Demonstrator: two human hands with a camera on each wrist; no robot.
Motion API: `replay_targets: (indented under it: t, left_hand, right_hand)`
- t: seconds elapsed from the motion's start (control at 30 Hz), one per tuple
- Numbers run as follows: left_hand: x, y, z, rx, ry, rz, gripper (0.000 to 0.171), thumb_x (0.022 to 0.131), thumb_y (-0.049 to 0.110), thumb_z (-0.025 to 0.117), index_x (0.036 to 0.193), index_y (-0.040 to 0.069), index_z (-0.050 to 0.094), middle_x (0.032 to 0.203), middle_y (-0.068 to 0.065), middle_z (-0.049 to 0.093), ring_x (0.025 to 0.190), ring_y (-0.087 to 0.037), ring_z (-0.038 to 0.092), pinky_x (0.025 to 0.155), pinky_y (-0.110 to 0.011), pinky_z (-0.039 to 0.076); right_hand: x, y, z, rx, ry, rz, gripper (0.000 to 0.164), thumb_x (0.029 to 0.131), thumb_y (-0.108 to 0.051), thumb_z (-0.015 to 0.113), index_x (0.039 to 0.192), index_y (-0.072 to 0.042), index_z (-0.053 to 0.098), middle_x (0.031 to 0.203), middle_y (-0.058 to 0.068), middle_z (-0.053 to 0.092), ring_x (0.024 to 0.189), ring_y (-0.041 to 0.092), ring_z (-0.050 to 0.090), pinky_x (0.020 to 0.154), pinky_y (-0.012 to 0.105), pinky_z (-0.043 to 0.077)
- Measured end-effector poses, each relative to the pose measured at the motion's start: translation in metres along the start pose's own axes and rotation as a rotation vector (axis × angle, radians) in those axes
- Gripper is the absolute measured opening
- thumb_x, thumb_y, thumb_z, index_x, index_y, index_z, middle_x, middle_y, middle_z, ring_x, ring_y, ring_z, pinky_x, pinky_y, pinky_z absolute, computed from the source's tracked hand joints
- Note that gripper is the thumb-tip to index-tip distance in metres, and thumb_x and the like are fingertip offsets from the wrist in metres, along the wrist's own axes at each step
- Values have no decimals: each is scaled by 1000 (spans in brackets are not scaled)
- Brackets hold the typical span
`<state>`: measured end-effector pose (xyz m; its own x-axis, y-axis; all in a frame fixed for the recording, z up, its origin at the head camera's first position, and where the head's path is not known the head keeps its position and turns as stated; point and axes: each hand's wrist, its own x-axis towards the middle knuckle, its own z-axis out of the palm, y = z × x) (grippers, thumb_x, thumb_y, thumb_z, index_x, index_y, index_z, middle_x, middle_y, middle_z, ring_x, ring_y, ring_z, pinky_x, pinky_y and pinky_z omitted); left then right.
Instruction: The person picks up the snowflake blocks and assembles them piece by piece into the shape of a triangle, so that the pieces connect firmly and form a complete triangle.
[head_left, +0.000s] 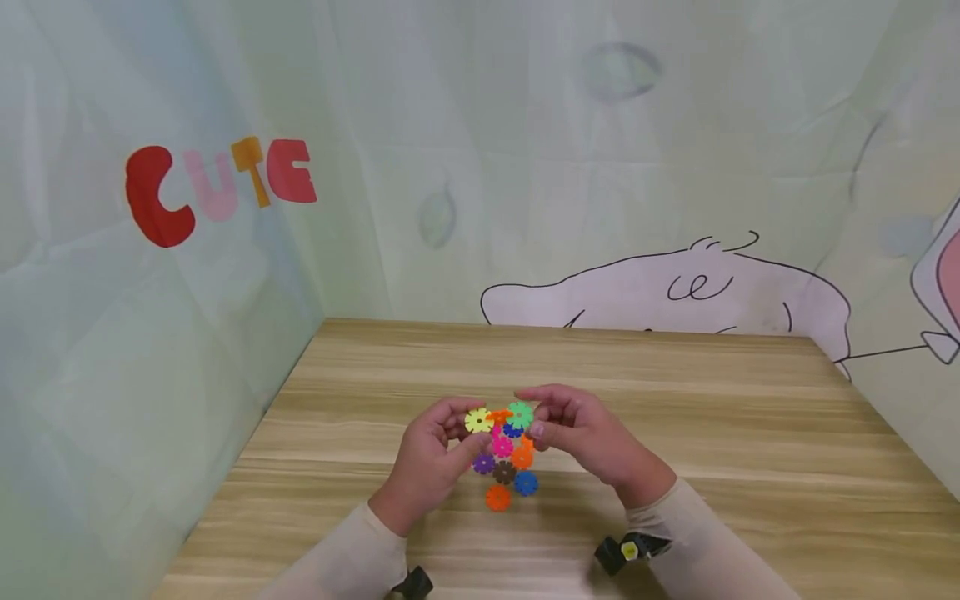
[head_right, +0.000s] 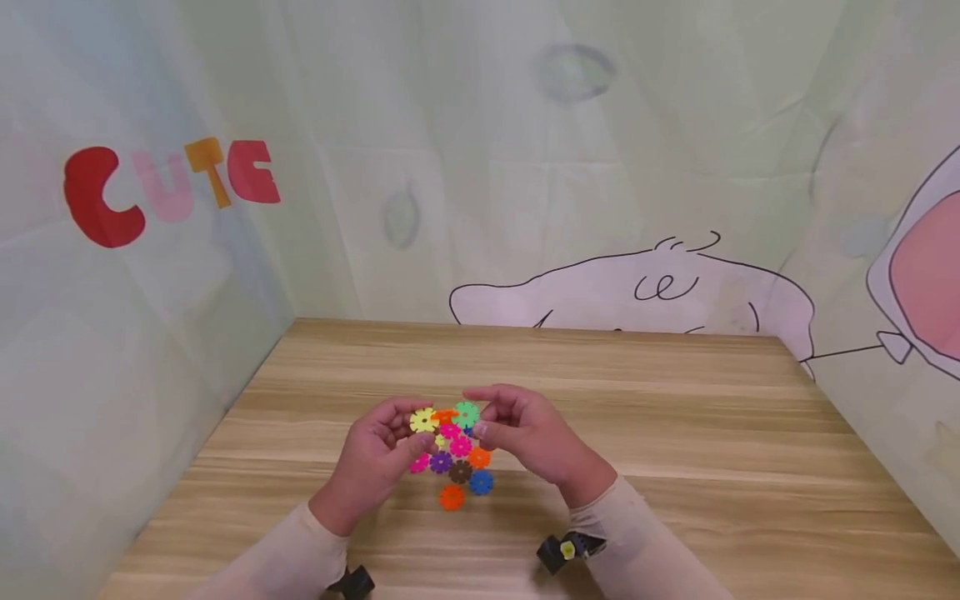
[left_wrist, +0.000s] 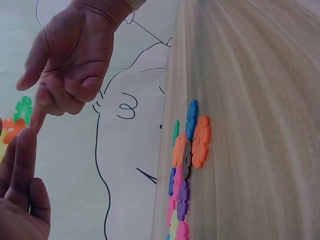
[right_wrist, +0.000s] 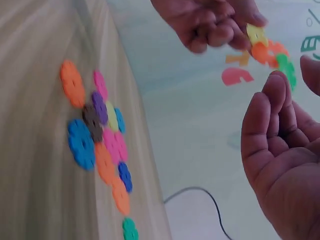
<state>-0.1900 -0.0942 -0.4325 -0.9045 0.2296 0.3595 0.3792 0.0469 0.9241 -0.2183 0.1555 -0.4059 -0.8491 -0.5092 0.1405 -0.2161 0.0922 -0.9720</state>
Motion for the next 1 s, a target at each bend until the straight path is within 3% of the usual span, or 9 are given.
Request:
replay_targets:
  t: [0.17, 0.33, 0.47, 0.6, 0.87, 1.0]
  left_hand:
    - [1, -1, -1, -7, 13, -6, 35, 96, 0, 73, 130, -4, 63, 95, -20, 72, 84, -12, 67, 73, -23, 60]
    - [0, -1, -1, -34, -1, -19, 34, 97, 0, 72, 129, -5, 63, 93, -19, 70, 82, -11, 67, 71, -23, 59]
    - [0, -1, -1, -50, -18, -21, 33, 97, 0, 71, 129, -4, 63, 91, -19, 69, 80, -12, 67, 69, -24, 59]
    - [0, -1, -1, -48, -29, -14, 33, 97, 0, 71, 129, -4, 63, 90, -15, 69, 80, -12, 66, 70, -24, 58]
    - [0, -2, -2, -47, -40, 8, 32, 98, 2, 71, 129, -3, 63, 88, -8, 69, 80, -11, 65, 70, -24, 58]
    - [0, -3, -2, -49, -48, 19, 31, 99, 2, 70, 129, -4, 63, 88, -13, 69, 79, -11, 65, 71, -25, 58]
  right_hand:
    - [6, 17, -22, -152, 141, 71, 40, 103, -9, 67, 141, 0, 61, 88, 7, 62, 76, 18, 60, 71, 25, 56]
    - [12, 35, -34, -356, 217, 268, 37, 100, -20, 74, 133, -4, 69, 82, 6, 60, 71, 20, 52, 61, 28, 45]
    - [14, 46, -35, -456, 183, 383, 34, 96, -22, 77, 128, -10, 73, 89, 7, 64, 78, 23, 55, 65, 32, 46]
    - [13, 53, -34, -499, 133, 439, 34, 95, -23, 79, 128, -16, 75, 97, 7, 65, 84, 24, 58, 69, 33, 49]
    - [10, 50, -29, -596, 58, 450, 40, 90, -19, 83, 130, -19, 75, 106, 4, 68, 88, 23, 57, 76, 34, 49]
    - [9, 50, -27, -594, 55, 466, 36, 87, -11, 83, 122, -19, 77, 96, 5, 65, 82, 23, 56, 71, 34, 48]
